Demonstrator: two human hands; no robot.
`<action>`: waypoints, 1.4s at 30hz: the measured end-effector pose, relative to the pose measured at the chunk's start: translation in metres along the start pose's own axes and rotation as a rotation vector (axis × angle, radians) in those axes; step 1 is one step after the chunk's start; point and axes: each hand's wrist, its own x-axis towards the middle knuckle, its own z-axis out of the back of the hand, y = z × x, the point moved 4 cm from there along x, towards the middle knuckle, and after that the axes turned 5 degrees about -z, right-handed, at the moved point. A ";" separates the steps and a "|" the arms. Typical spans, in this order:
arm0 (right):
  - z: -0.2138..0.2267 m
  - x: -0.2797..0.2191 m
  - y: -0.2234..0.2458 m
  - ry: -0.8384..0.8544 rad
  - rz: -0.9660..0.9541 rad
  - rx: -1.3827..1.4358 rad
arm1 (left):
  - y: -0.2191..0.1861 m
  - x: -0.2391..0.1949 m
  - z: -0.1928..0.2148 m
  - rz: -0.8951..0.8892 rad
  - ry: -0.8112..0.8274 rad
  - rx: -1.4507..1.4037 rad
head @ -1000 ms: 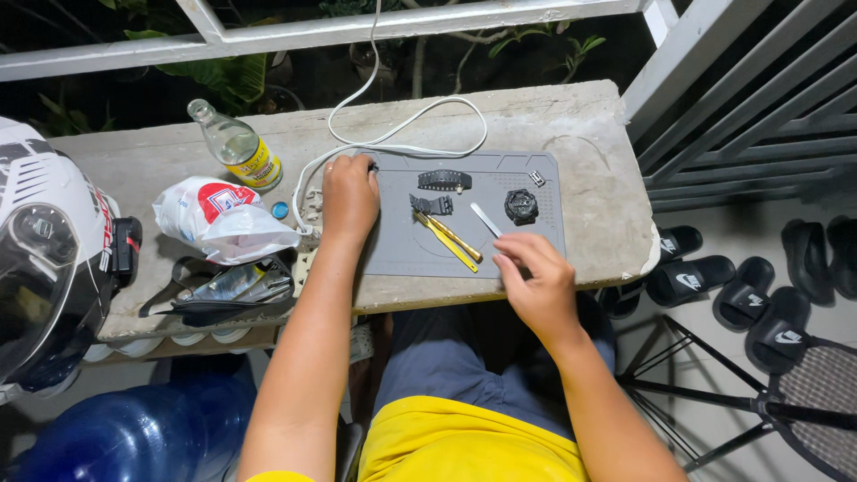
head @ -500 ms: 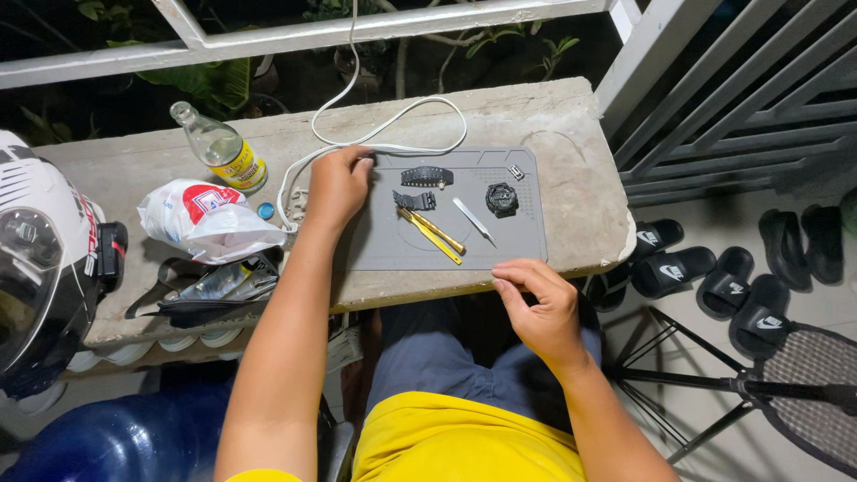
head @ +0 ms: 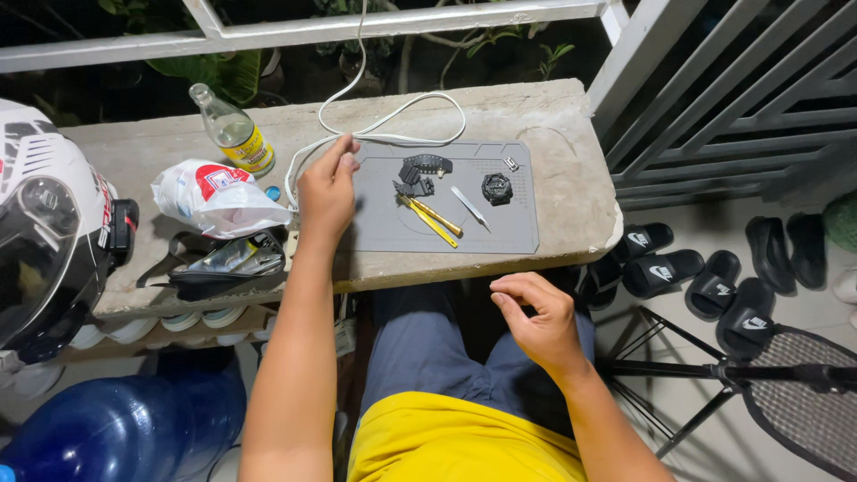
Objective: The person disassembles a wristwatch using a small screwdriver and a metal prying tool. They remove the back cover, manipulate internal components, and reassemble the watch on a gray work mat.
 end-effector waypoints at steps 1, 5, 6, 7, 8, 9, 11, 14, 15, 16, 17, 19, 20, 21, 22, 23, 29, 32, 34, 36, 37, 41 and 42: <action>0.000 -0.003 -0.001 -0.001 -0.022 0.005 | -0.015 -0.006 0.004 -0.014 -0.030 -0.072; 0.001 -0.017 -0.004 0.010 -0.059 0.082 | -0.071 -0.056 0.006 0.039 -0.119 -0.152; 0.001 -0.022 -0.006 0.015 -0.071 0.104 | -0.082 -0.072 0.004 0.135 -0.152 -0.182; 0.002 -0.028 -0.008 0.019 -0.082 0.123 | -0.094 -0.089 0.000 0.230 -0.182 -0.213; 0.007 -0.032 -0.005 0.003 -0.085 0.118 | -0.089 -0.108 -0.006 0.224 -0.168 -0.220; 0.012 -0.036 -0.002 0.017 -0.102 0.120 | -0.085 -0.127 -0.013 0.207 -0.118 -0.173; 0.023 -0.044 0.003 0.018 -0.120 0.118 | -0.082 -0.161 -0.025 0.182 -0.057 -0.133; 0.047 -0.057 0.011 0.033 -0.164 0.148 | -0.093 -0.208 -0.039 -0.057 0.142 0.018; 0.059 -0.062 0.018 0.048 -0.116 0.158 | -0.093 -0.224 -0.047 -0.053 0.347 0.130; 0.071 -0.067 0.025 0.063 -0.068 0.169 | -0.092 -0.241 -0.055 -0.050 0.550 0.242; 0.088 -0.076 0.034 0.054 -0.069 0.163 | -0.083 -0.259 -0.059 -0.057 0.556 0.236; 0.120 -0.092 0.049 0.115 -0.176 0.079 | -0.065 -0.292 -0.069 -0.121 0.582 0.515; 0.139 -0.099 0.055 0.106 -0.174 0.073 | -0.069 -0.304 -0.073 -0.130 0.584 0.510; 0.157 -0.106 0.064 0.111 -0.117 0.088 | -0.072 -0.315 -0.075 -0.104 0.533 0.585; 0.175 -0.113 0.073 0.117 -0.059 0.102 | -0.075 -0.326 -0.076 -0.079 0.480 0.660; 0.196 -0.122 0.080 0.112 -0.055 0.099 | -0.086 -0.334 -0.081 -0.085 0.479 0.657; 0.322 -0.167 0.132 0.097 0.211 0.251 | -0.125 -0.384 -0.112 0.442 0.653 0.759; 0.390 -0.189 0.140 -0.131 0.296 0.184 | -0.138 -0.401 -0.126 0.583 0.658 0.789; 0.438 -0.198 0.138 -0.505 0.376 -0.038 | -0.150 -0.412 -0.132 0.755 0.718 0.786; 0.481 -0.180 0.122 -0.500 0.430 -0.079 | -0.157 -0.423 -0.141 0.796 0.749 0.798; 0.500 -0.171 0.114 -0.498 0.478 -0.125 | -0.160 -0.431 -0.144 0.836 0.789 0.809; 0.530 -0.130 0.123 -0.366 0.614 -0.196 | -0.182 -0.463 -0.156 0.859 0.788 0.800; 0.530 -0.123 0.128 -0.345 0.652 -0.281 | -0.187 -0.471 -0.158 0.820 0.744 0.789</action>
